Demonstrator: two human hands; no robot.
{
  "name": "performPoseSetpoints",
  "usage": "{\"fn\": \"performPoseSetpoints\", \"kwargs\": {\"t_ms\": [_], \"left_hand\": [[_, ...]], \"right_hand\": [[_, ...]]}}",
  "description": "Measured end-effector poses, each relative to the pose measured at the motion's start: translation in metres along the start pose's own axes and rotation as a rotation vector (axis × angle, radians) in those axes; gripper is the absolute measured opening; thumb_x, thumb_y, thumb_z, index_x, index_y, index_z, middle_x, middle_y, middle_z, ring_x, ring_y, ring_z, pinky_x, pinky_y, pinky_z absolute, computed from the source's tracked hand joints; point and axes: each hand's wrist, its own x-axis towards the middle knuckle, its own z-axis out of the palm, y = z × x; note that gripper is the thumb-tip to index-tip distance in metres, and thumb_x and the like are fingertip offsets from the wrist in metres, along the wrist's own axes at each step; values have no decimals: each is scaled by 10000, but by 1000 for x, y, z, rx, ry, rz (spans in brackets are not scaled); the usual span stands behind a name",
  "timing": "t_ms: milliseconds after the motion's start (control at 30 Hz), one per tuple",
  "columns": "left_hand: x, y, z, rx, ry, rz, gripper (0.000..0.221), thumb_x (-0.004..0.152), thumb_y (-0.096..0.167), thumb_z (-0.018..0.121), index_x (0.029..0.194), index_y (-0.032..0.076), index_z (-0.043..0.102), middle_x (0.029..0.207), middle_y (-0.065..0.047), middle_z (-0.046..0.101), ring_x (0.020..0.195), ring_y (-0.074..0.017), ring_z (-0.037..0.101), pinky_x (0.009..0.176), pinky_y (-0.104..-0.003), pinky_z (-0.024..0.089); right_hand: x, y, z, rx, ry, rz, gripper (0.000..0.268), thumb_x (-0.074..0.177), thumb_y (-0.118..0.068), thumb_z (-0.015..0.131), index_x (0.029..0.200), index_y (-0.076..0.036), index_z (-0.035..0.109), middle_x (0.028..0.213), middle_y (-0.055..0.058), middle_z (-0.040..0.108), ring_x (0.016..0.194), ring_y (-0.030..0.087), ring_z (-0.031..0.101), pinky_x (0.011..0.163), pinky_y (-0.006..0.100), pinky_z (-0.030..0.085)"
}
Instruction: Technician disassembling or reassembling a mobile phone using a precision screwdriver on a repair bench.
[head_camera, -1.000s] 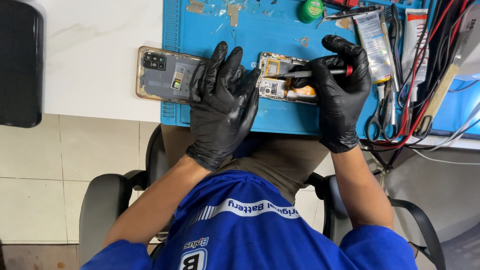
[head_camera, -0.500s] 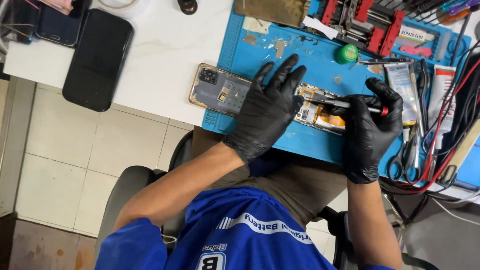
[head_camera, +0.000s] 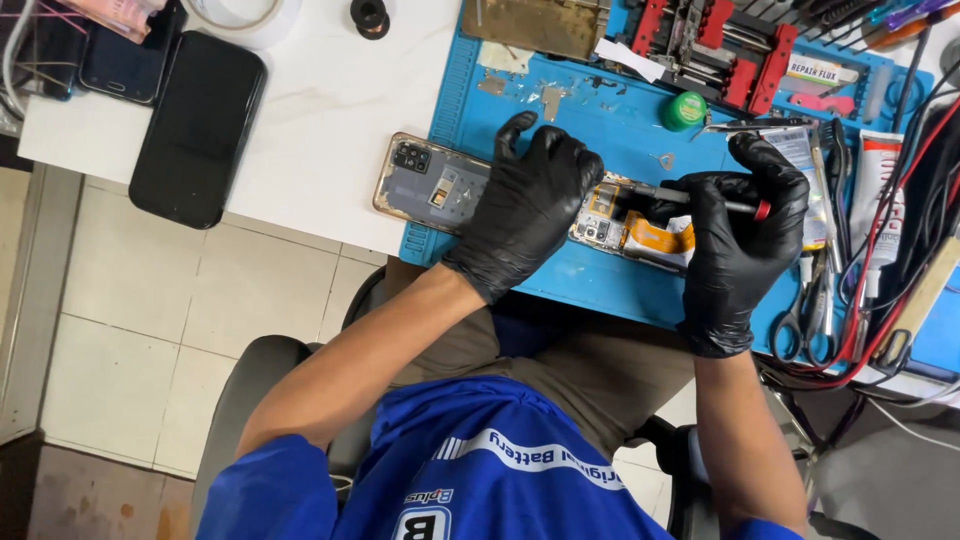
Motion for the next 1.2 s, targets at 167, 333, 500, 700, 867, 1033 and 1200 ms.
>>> {"fn": "performPoseSetpoints", "kwargs": {"t_ms": [167,333,500,700,867,1033,1200], "left_hand": [[0,0,-1,-118,7,-16,346,835,-165,521,1056,100,549,875,-97,504,878,-313,504,978,-479,453],[-6,-5,0,-128,-56,26,691,797,-216,553,1413,98,545,1013,-97,553,988,-318,539,1094,-496,462],[-17,-10,12,-127,-82,123,799,911,-168,569,1636,120,395,1117,-85,598,1082,-327,578,1216,-553,441],[-19,-7,8,-112,-74,125,768,978,-92,563,1690,140,389,1213,-114,651,1130,-342,599,1159,-529,488],[-19,-6,10,-60,-30,136,636,1053,-33,605,1647,146,464,1156,-96,644,1114,-336,615,1154,-519,505],[-20,-4,10,17,-35,179,628,1045,-15,610,1635,151,476,1114,-91,632,1068,-328,612,1101,-497,504],[-20,0,10,-106,47,159,481,1050,32,670,1508,150,580,1142,-87,677,1116,-350,648,1135,-488,485]], "right_hand": [[5,-1,3,-16,-8,-49,344,1125,160,708,1411,13,587,1422,194,646,1096,276,684,1014,408,635],[2,-5,6,85,12,40,341,1131,134,720,1421,0,600,1120,163,682,1006,248,706,963,404,680],[3,-10,2,66,-28,-22,345,1141,163,664,1436,24,553,1421,217,642,1069,307,711,948,440,667],[1,-10,2,86,-83,15,365,1155,136,676,1481,23,559,1253,221,675,1025,300,716,912,426,687],[6,-11,-3,-2,-144,-101,364,1165,129,649,1503,66,532,1508,262,602,1093,338,707,1024,454,625],[9,-12,-9,5,-197,-75,350,1191,89,646,1514,57,514,1502,267,613,1119,383,741,1025,480,632],[14,-24,-11,-7,-295,-30,364,1199,115,628,1537,69,501,1211,277,706,1131,384,753,1064,480,645]]}}
